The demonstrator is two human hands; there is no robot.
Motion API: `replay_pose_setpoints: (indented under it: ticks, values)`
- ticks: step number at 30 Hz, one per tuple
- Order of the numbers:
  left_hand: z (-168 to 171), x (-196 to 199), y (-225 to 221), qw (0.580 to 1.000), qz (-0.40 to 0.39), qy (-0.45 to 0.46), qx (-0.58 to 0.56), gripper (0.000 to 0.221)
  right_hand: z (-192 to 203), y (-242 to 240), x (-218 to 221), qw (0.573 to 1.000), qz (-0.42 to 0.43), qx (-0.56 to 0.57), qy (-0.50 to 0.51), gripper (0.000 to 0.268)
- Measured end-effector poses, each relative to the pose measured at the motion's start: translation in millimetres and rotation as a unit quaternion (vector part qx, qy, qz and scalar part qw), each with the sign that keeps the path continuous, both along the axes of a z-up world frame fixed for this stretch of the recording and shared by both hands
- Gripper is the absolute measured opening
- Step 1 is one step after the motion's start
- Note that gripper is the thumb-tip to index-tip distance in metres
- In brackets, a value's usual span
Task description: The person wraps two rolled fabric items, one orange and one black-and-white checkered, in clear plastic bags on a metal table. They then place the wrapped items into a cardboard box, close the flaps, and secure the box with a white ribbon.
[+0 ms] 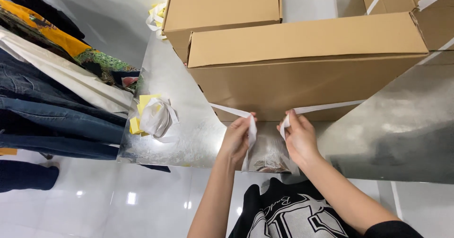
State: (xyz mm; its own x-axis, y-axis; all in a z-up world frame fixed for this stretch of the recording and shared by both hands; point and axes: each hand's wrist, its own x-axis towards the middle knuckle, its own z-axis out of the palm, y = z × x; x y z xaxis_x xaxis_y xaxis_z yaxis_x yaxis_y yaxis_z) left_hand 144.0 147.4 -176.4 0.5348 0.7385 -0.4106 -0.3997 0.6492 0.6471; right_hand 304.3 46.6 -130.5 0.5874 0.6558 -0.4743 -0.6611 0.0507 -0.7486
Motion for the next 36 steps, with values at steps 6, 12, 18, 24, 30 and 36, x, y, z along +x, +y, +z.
replay_pose_setpoints:
  ticks: [6,12,18,24,30,36]
  values:
    - [38.1,44.0,-25.6,0.988,-0.027,0.134,0.073,0.020,16.5,19.1,-2.5,0.997,0.015,-0.023,-0.071,0.025]
    - [67.2,61.8,-40.2,0.945,-0.029,0.219,0.242,0.022,48.9,7.0,7.3,0.991,0.079,-0.071,-0.080,0.022]
    - [59.8,62.6,-47.0,0.943,-0.025,0.253,0.216,0.016,22.4,6.0,22.5,0.991,0.111,-0.066,-0.028,0.022]
    - [46.5,64.1,-33.1,0.912,-0.064,0.318,0.250,0.022,32.1,3.3,21.9,0.987,0.138,-0.081,-0.030,0.027]
    - [-8.4,56.5,-8.0,0.898,-0.084,0.336,0.271,0.037,44.5,1.4,22.9,0.983,0.171,-0.044,-0.044,0.029]
    - [113.1,27.5,-16.6,0.912,-0.131,0.225,0.318,0.020,50.4,-1.2,43.9,0.966,0.253,-0.052,-0.029,0.023]
